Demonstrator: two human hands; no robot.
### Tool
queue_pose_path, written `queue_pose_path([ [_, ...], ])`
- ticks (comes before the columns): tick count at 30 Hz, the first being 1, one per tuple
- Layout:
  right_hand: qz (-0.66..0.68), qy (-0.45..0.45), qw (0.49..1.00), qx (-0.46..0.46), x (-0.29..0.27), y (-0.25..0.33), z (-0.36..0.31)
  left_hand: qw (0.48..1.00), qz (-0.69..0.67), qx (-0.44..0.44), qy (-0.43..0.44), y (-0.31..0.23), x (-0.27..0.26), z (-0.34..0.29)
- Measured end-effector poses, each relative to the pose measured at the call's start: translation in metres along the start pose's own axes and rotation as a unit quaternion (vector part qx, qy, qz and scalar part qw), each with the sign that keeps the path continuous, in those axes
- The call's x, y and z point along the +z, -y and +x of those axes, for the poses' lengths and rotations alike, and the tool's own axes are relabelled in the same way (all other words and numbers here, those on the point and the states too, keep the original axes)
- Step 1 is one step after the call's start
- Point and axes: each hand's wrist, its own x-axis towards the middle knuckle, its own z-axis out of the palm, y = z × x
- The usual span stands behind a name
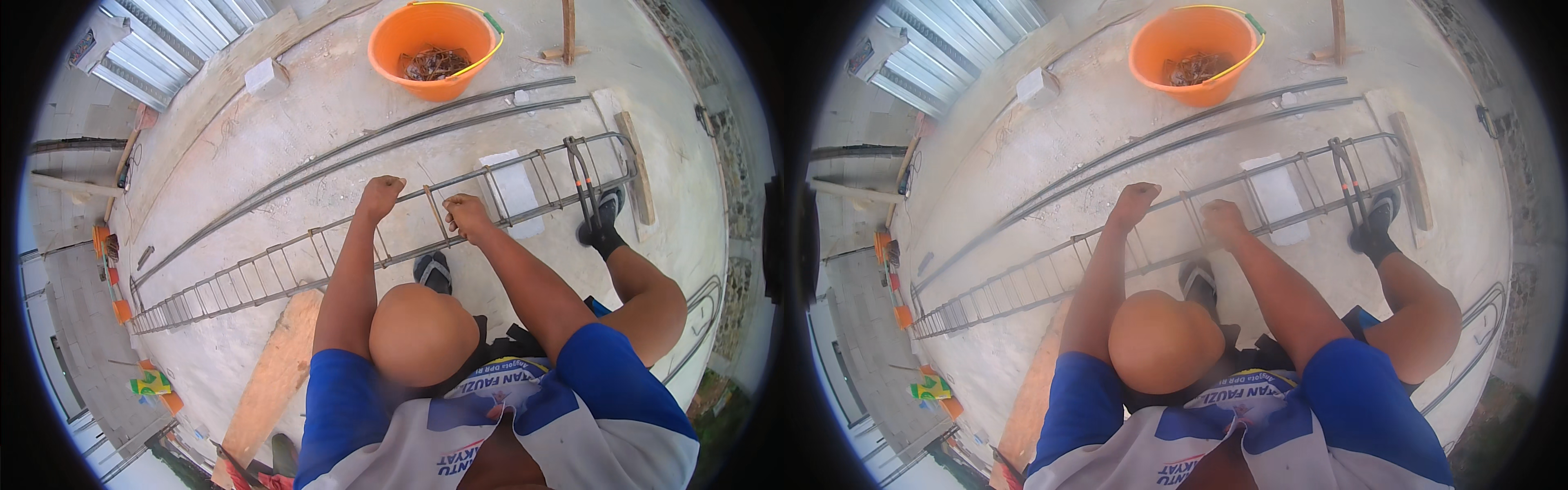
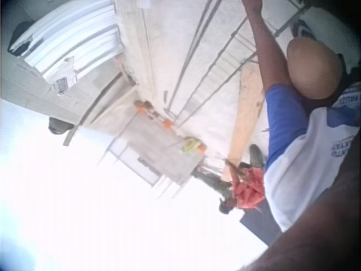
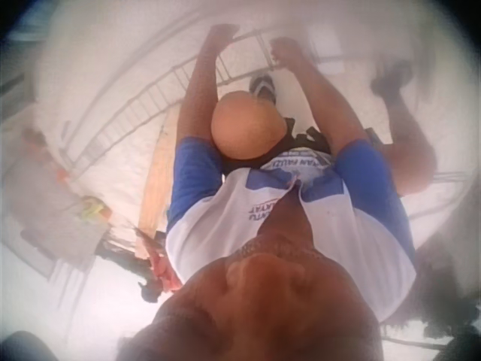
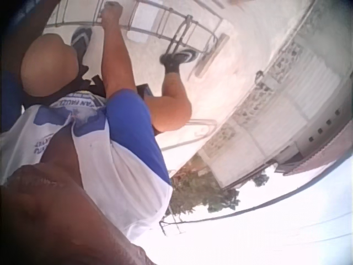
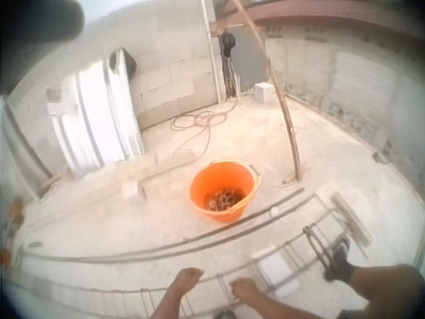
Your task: The person ties wire ties around intersecting rebar rods to assemble a ladder-like rebar cage. They repeatedly pick up wire ties, wrap them around the joints, and twist them tight using pliers. The person moves along the length of the cage, securing multiple joints in sequence.
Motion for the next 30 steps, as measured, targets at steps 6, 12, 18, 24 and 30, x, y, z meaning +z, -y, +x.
queue_pose_path([
  [6, 0.161, 0.002, 0.982, 0.095, 0.010, 0.058, -0.006, 0.989, -0.133, -0.043, 0.056, -0.003, 0.036, 0.029],
  [12, -0.053, -0.039, 0.997, -0.031, 0.010, 0.061, -0.012, 0.976, -0.204, -0.041, 0.063, -0.015, 0.035, 0.029],
  [18, -0.330, -0.083, 0.927, -0.156, 0.011, 0.085, -0.023, 0.972, -0.226, -0.045, 0.043, -0.017, 0.033, 0.025],
  [24, -0.447, 0.016, 0.870, -0.206, -0.005, 0.121, -0.010, 0.978, -0.208, 0.018, 0.010, -0.009, 0.034, 0.015],
  [30, -0.423, 0.051, 0.890, -0.164, -0.017, 0.135, 0.007, 0.983, -0.151, 0.095, -0.039, -0.012, 0.033, -0.014],
])
